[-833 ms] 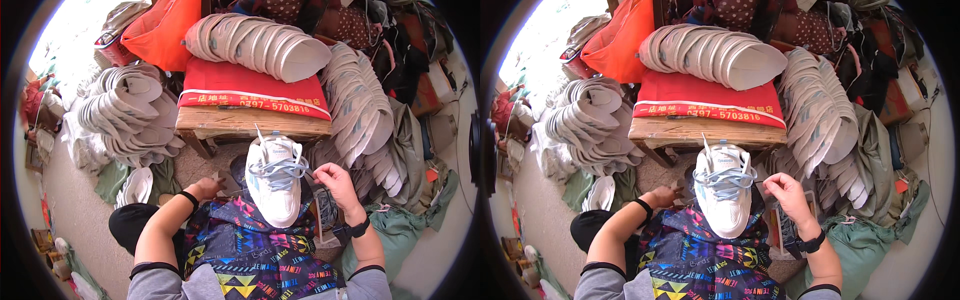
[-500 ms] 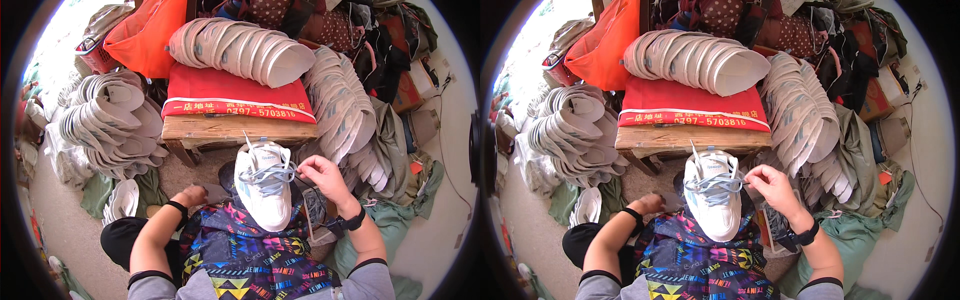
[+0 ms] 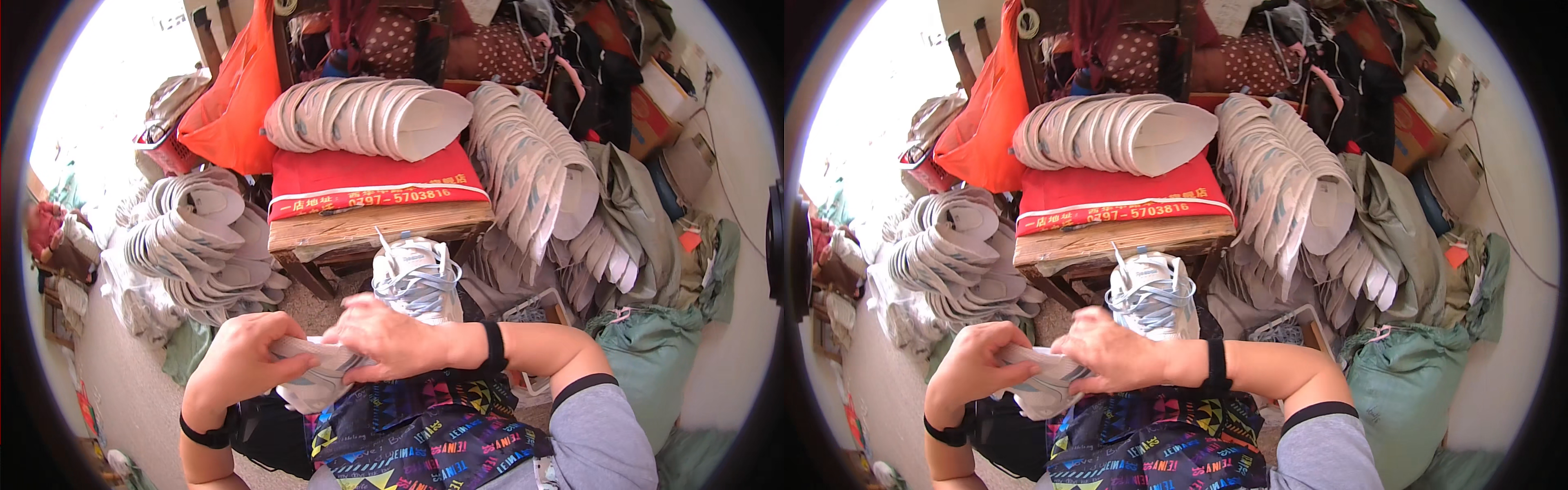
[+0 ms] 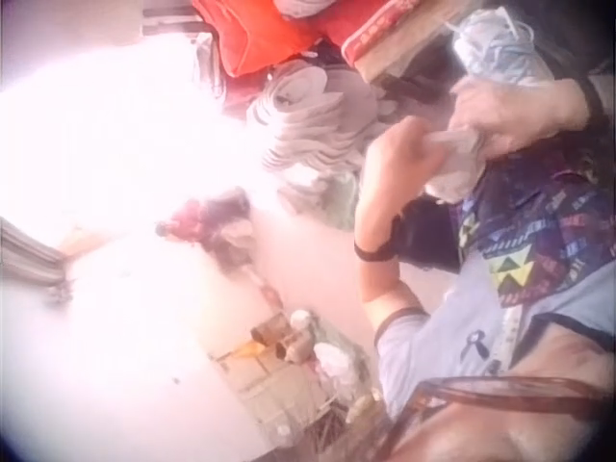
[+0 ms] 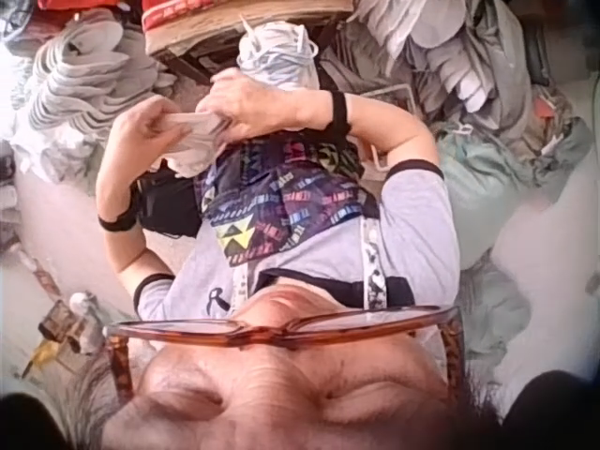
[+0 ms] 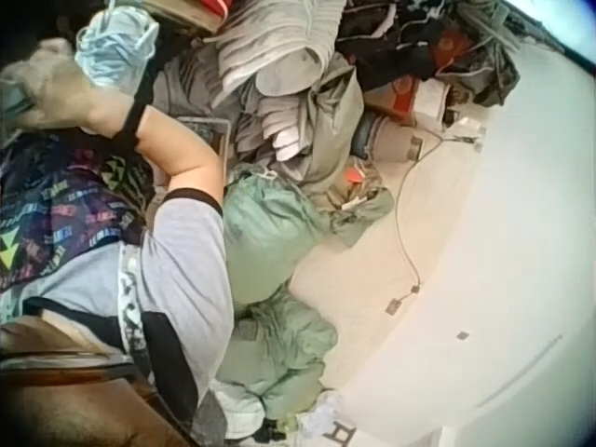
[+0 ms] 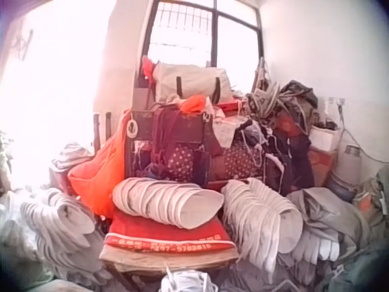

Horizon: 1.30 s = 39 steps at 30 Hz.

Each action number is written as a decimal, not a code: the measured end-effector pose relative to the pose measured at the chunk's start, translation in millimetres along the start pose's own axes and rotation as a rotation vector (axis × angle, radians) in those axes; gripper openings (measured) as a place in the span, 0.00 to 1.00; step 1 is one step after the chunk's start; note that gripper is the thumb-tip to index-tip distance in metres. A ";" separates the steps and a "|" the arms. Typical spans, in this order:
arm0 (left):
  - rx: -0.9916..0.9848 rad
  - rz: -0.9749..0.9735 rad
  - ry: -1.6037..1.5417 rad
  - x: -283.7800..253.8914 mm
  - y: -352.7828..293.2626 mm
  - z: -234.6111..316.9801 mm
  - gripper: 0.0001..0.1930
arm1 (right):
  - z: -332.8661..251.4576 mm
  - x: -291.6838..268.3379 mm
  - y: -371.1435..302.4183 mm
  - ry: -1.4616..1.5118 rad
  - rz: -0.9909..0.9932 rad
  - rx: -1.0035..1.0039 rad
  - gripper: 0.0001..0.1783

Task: Insert laces into the eyelets of a white athletic shoe upper.

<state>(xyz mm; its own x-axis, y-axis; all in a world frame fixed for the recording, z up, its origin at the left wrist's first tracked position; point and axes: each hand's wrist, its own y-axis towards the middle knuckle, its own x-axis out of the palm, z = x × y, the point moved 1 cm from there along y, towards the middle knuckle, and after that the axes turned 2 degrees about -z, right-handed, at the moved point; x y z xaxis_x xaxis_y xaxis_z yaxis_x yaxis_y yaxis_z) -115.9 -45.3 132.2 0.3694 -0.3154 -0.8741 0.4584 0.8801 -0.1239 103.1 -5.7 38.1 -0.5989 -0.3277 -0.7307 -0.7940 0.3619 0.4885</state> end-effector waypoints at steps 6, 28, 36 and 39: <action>0.028 0.604 -0.817 3.0 5.1 -5.8 0.15 | 9.8 -23.4 -19.1 1.237 0.081 0.502 0.16; 0.057 0.362 -0.878 144.3 141.9 3.4 0.38 | 81.5 -65.7 -98.7 0.297 0.584 0.638 0.34; 0.038 0.178 -1.170 172.1 146.6 -4.3 0.34 | 78.7 -33.5 -101.9 0.062 0.490 0.569 0.30; 0.039 0.172 -1.270 176.8 151.9 -8.6 0.34 | 83.7 -28.7 -105.8 0.173 0.577 0.586 0.29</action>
<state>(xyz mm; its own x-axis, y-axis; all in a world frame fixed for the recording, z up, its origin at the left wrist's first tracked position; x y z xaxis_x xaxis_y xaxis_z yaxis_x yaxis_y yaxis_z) 12.1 35.6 -45.1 0.9244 -0.3336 0.1847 0.3433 0.9390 -0.0220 213.0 38.4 -32.5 -0.9398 -0.0645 -0.3356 -0.2045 0.8929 0.4011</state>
